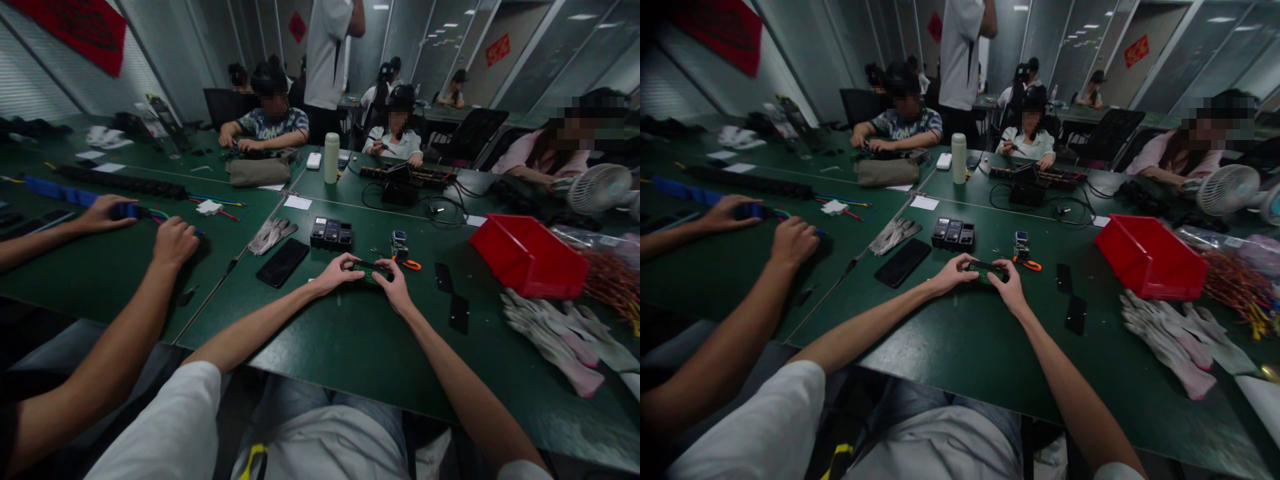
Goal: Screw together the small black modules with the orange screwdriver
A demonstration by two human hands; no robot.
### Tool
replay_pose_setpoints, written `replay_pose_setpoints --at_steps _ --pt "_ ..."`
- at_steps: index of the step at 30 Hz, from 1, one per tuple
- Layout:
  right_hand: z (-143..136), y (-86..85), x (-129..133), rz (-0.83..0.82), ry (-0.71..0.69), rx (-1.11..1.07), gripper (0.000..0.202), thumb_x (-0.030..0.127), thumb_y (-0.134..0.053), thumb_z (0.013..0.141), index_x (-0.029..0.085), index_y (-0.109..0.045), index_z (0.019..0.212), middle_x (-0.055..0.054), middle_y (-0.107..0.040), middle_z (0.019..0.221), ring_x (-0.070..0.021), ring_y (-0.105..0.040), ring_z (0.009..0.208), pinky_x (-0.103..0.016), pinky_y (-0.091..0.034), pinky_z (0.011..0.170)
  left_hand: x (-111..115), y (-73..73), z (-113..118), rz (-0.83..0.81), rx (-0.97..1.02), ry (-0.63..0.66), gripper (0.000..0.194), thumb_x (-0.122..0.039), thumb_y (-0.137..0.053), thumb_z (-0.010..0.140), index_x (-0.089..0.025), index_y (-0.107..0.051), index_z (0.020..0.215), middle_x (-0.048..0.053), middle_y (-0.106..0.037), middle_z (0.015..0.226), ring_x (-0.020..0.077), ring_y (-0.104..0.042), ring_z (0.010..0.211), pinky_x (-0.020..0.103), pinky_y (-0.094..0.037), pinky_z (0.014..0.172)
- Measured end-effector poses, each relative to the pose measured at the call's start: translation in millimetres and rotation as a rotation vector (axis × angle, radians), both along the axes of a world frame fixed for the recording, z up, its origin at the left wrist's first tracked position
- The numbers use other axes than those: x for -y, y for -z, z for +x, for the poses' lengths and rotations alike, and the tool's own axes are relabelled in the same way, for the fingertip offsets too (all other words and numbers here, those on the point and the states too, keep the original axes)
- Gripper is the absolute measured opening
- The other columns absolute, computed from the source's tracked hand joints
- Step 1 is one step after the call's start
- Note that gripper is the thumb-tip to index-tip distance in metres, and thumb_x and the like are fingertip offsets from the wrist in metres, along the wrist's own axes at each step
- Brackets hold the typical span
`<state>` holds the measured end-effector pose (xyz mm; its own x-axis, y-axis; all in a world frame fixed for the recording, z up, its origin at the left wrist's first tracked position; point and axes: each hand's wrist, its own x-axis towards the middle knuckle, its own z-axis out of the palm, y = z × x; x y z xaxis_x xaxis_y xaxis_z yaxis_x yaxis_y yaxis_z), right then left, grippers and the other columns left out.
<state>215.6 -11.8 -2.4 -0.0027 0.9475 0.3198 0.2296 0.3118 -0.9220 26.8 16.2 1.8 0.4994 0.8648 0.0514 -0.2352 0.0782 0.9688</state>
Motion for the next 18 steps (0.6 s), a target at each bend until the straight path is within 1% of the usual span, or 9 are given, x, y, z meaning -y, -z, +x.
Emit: replay_pose_setpoints --at_steps 5,11,18 --pt "-1.0 -2.3 1.4 0.024 0.023 0.011 0.030 0.036 -0.061 0.076 0.023 -0.057 0.103 -0.004 -0.059 0.102 -0.0238 -0.055 0.099 -0.041 -0.042 0.091 -0.2 1.1 1.4 -0.039 0.016 -0.053 0.050 -0.035 -0.077 0.063 -0.015 -0.050 0.100 0.002 -0.064 0.090 0.0101 -0.062 0.074 0.026 -0.050 0.073" --pt "-0.8 -2.2 0.7 0.051 0.033 0.039 0.027 0.033 -0.060 0.077 0.022 -0.057 0.102 -0.004 -0.059 0.101 -0.0233 -0.055 0.098 -0.040 -0.041 0.091 -1.9 4.7 2.3 -0.053 0.034 -0.071 0.045 -0.032 -0.076 0.065 -0.015 -0.050 0.098 0.001 -0.064 0.087 0.0086 -0.062 0.072 0.023 -0.050 0.070" --pt "-0.5 1.6 -2.2 0.022 0.006 -0.031 0.029 0.034 -0.058 0.078 0.021 -0.058 0.105 -0.005 -0.059 0.103 -0.0231 -0.054 0.099 -0.038 -0.042 0.089 -4.0 7.9 2.5 -0.101 0.068 -0.088 0.044 -0.033 -0.074 0.067 -0.014 -0.050 0.098 0.004 -0.064 0.091 0.0140 -0.064 0.082 0.033 -0.052 0.078"
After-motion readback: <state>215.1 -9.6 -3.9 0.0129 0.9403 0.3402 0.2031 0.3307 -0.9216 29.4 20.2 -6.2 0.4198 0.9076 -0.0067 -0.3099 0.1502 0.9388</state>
